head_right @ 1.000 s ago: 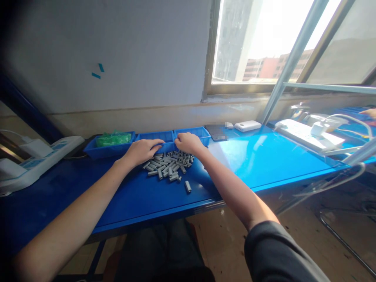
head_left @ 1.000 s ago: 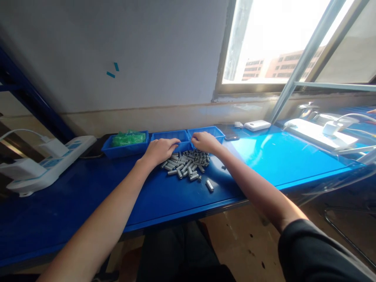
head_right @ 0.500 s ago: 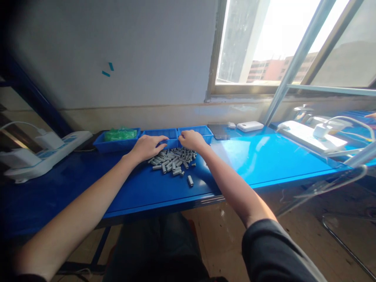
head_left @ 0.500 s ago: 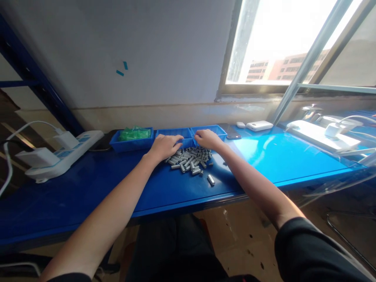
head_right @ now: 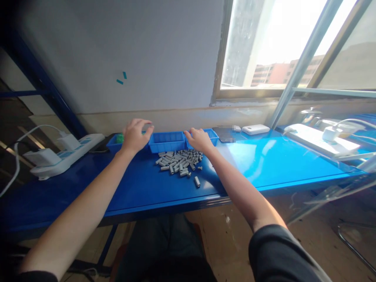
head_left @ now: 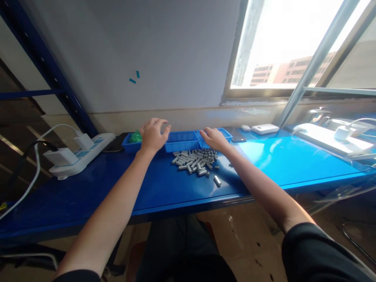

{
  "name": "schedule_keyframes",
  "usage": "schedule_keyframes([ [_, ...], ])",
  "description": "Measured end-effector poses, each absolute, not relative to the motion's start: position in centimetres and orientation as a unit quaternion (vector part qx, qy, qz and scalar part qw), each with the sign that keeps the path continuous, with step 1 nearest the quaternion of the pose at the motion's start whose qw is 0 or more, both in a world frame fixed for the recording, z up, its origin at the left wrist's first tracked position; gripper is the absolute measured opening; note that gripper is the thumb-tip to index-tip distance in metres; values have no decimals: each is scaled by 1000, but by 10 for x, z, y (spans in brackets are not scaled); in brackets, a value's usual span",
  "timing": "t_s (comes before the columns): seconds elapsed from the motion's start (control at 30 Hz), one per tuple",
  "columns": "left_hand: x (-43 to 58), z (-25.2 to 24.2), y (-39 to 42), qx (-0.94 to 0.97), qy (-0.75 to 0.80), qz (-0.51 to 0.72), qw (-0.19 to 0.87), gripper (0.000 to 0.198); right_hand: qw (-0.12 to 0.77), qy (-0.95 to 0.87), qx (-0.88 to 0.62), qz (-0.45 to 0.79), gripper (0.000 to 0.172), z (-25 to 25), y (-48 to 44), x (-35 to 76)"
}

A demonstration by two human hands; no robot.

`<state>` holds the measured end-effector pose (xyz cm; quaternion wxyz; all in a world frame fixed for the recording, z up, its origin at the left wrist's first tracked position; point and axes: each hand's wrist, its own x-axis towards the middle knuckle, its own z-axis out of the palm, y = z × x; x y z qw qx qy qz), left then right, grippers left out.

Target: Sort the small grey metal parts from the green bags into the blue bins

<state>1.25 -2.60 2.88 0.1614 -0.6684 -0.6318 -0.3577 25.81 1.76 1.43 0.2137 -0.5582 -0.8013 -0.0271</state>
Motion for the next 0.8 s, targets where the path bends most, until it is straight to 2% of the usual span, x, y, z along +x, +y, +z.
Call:
schedule_keyframes([
  [0.13,-60,19,-26,-614,-692,-333,181,56,252,-824,-505,-51,54,11,12,258],
  [0.23,-102,1,-23,-618,-717,-303,113,79,259,-855,-441,-88,69,8,7,252],
  [0.3,-115,-6,-20,-630,-711,-302,77,86,237,-868,-424,-100,67,6,7,246],
  [0.47,-122,-8,-9,-669,-678,-299,59,86,168,-866,-462,-91,59,2,17,237],
  [0.63,-131,-9,-7,-668,-682,-297,28,94,177,-863,-462,-101,59,2,26,236],
  [0.8,-139,-13,-5,-672,-675,-304,20,92,175,-855,-478,-99,60,1,33,233],
])
